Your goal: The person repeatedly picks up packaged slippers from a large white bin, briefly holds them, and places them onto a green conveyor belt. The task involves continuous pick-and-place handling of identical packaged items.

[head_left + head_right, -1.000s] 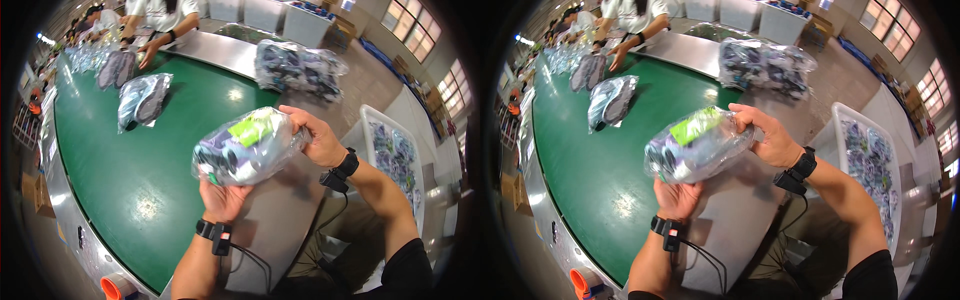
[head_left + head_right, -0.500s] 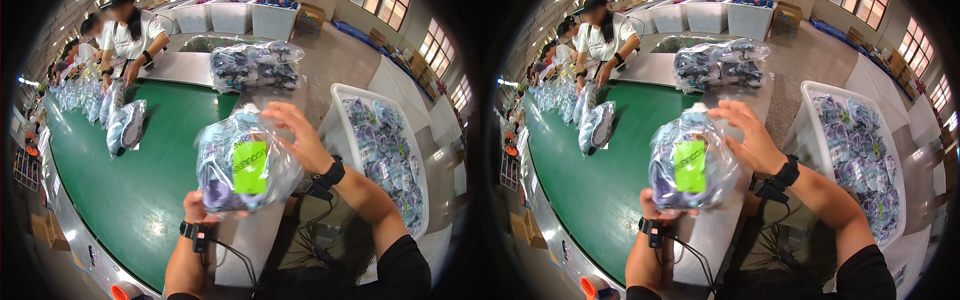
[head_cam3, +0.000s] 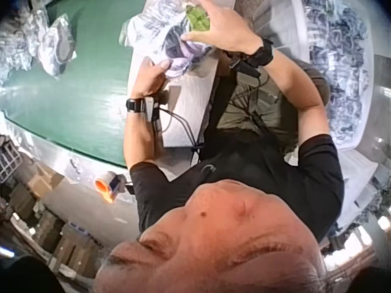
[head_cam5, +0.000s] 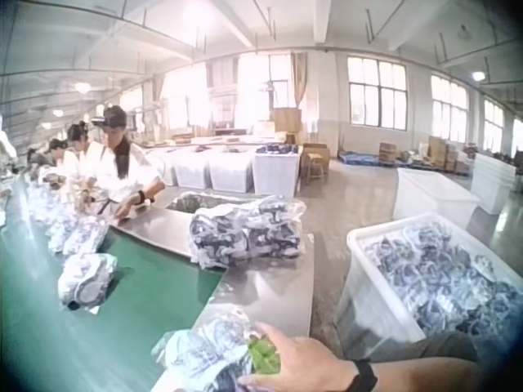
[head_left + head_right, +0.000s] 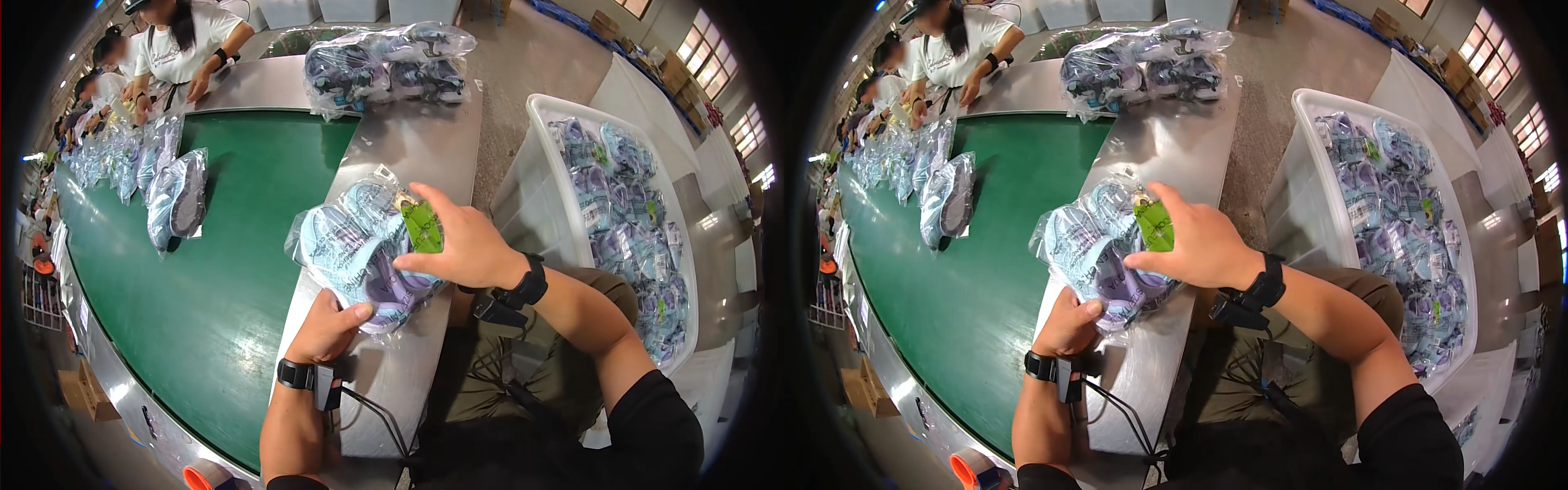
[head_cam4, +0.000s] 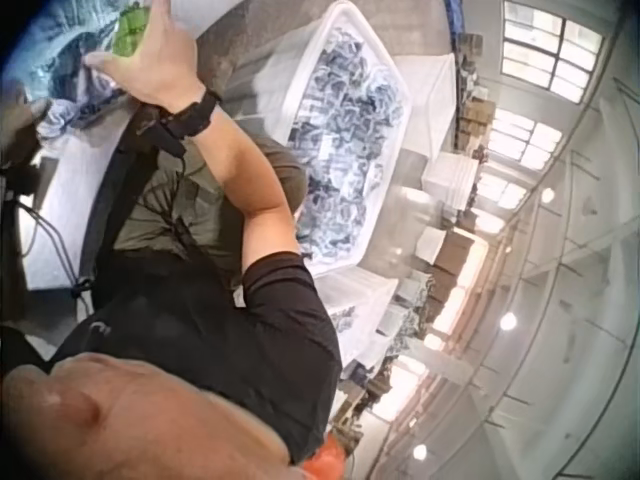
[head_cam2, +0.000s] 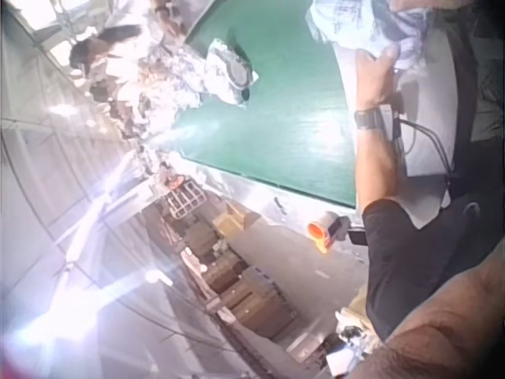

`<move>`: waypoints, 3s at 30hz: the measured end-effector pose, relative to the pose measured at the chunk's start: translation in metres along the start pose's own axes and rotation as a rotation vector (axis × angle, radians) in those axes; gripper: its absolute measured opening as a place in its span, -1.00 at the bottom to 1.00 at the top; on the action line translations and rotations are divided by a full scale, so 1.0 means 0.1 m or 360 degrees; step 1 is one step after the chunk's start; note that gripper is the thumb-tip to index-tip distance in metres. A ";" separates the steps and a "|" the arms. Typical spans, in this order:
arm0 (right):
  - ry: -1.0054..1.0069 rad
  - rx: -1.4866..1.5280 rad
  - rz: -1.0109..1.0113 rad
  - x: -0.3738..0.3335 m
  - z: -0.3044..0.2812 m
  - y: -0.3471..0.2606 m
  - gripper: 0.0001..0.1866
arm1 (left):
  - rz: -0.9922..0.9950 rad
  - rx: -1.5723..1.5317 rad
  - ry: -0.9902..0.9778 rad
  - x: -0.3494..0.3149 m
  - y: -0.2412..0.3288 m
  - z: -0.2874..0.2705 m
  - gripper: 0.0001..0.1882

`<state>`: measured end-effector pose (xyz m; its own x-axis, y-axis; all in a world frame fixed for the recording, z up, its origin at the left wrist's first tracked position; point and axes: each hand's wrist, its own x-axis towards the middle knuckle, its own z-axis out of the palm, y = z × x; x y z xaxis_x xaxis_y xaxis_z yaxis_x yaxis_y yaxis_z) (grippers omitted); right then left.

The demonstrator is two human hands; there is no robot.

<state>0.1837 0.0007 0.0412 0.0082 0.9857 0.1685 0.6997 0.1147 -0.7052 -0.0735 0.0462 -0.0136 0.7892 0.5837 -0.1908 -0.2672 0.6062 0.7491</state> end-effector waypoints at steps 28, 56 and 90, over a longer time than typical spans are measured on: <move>0.0185 0.0057 -0.0306 -0.24 -0.11 0.00 -0.24 | 0.0129 -0.0342 0.0022 0.06 -0.02 0.03 -0.21; 0.0822 -0.1587 0.0412 -0.67 -3.20 1.95 -0.28 | -0.0036 0.0064 0.0169 0.00 0.00 0.32 -0.33; -0.0486 0.0268 0.0238 3.10 1.99 -0.96 -0.21 | -0.0211 -0.0667 0.0036 0.14 -0.07 -0.15 -0.59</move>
<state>-0.0231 0.3196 0.0244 -0.1300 0.9816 -0.1398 0.5792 -0.0393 -0.8143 -0.0694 0.0587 -0.0309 0.8206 0.4952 -0.2852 -0.3696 0.8406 0.3959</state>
